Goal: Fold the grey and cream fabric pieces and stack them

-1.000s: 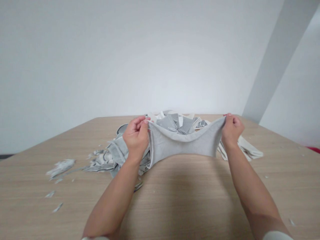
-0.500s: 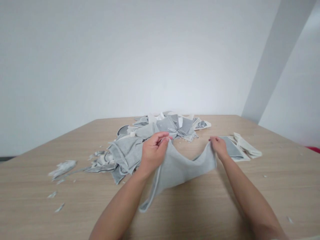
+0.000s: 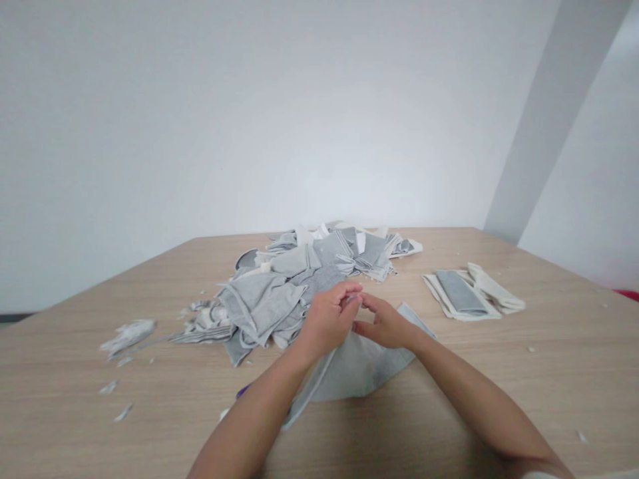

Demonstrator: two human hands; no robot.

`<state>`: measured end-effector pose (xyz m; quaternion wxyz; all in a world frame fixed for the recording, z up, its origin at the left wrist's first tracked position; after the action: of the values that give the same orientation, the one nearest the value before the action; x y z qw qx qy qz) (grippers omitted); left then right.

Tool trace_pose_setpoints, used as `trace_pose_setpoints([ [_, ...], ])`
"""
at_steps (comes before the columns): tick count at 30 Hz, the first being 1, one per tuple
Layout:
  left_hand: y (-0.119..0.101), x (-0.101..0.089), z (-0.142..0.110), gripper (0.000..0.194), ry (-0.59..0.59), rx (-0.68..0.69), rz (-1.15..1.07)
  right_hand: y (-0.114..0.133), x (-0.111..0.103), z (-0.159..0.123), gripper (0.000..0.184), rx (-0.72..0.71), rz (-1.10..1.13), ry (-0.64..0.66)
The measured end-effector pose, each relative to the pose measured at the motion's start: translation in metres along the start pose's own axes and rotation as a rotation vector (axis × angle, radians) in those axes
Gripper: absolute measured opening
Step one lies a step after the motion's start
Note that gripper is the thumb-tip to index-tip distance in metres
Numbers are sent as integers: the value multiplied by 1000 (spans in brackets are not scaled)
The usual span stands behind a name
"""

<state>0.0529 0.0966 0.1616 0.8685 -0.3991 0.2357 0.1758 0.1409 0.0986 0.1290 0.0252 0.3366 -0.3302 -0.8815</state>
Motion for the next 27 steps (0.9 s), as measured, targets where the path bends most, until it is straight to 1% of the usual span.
trace_pose_setpoints([
  [3,1,9,-3,24,76,4,-22,0,8,0,31,-14,43,32],
  [6,7,14,-6,24,118,-27,-80,0,11,-4,24,-1,80,34],
  [9,13,16,-10,26,125,-55,-123,-4,9,-8,16,70,116,7],
  [11,16,15,-12,28,105,-62,-130,-9,4,-11,23,147,98,-42],
  [13,17,17,-15,32,112,-53,-169,-12,-4,-11,31,194,59,-116],
  [15,16,23,-17,33,164,-32,-228,-11,-12,-11,31,204,35,-199],
  [17,15,28,-20,32,215,-13,-228,-12,-21,-10,29,212,22,-283],
  [21,16,32,-28,32,286,-7,-67,-16,-37,-11,31,240,-13,-397],
  [24,22,37,-35,36,411,-52,88,-16,-51,-12,33,246,-108,-448],
  [27,34,39,-43,37,534,-133,281,-15,-66,-15,32,257,-149,-504],
])
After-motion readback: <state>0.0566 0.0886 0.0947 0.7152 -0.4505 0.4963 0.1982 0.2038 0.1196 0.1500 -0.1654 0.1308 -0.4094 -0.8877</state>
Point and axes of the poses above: each hand's wrist, its own z-axis towards the middle knuckle, its own x-axis out of the palm, y = z × x, the point moved 9 cm from there along z, towards the middle knuckle, and after that the axes turned 3 degrees about y, right-handed, at the moved point
